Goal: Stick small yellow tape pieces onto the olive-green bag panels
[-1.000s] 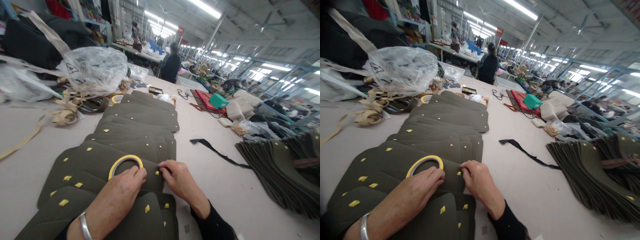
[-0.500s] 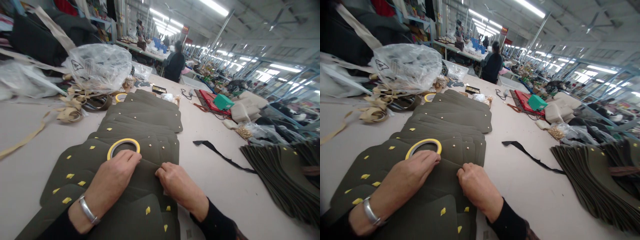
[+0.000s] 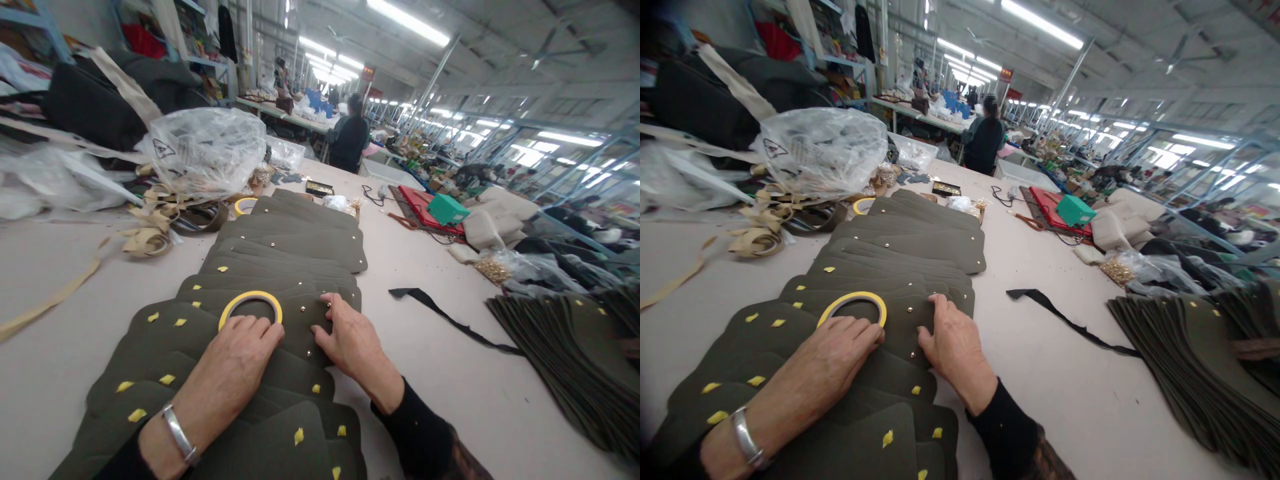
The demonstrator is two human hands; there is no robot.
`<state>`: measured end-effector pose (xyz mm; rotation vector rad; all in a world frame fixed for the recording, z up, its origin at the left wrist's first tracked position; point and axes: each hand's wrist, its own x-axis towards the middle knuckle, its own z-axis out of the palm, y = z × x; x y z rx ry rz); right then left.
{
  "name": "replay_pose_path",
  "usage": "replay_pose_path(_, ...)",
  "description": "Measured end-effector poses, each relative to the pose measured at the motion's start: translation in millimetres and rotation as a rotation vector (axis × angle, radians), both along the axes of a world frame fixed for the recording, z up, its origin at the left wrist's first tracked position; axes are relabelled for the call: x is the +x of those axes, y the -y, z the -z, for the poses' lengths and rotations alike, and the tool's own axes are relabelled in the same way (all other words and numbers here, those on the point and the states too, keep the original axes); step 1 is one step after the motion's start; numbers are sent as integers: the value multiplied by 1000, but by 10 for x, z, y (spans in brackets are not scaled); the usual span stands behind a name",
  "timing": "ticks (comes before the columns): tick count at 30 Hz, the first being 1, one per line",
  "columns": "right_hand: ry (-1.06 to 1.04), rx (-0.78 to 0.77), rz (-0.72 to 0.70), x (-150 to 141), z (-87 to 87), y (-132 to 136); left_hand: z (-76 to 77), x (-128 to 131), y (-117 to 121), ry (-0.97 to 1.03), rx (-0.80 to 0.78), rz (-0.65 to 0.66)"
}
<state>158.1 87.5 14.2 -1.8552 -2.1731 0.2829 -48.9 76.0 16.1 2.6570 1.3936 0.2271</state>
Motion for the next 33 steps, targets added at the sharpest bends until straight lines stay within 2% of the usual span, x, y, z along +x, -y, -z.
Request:
replay_pose_path(4,10,-4,61,-39,4,12,-4,-19,20,-1,-47,-5)
replay_pose_path(10,-164,-80,130,-19,28,-9,-49,-21,48,20,-110,-40)
replay_pose_path(15,-292,-15,115,1,91,79,-29,-10,79,30,-116,-41)
replay_pose_path(18,-300,1,119,-32,119,115,7,5,90,37,-127,-42)
replay_pose_path(27,-344,-143,147,-24,68,183,71,14,70,41,-222,-43)
replay_pose_path(33,-429,-48,107,-20,218,277,64,25,91,25,-195,-41)
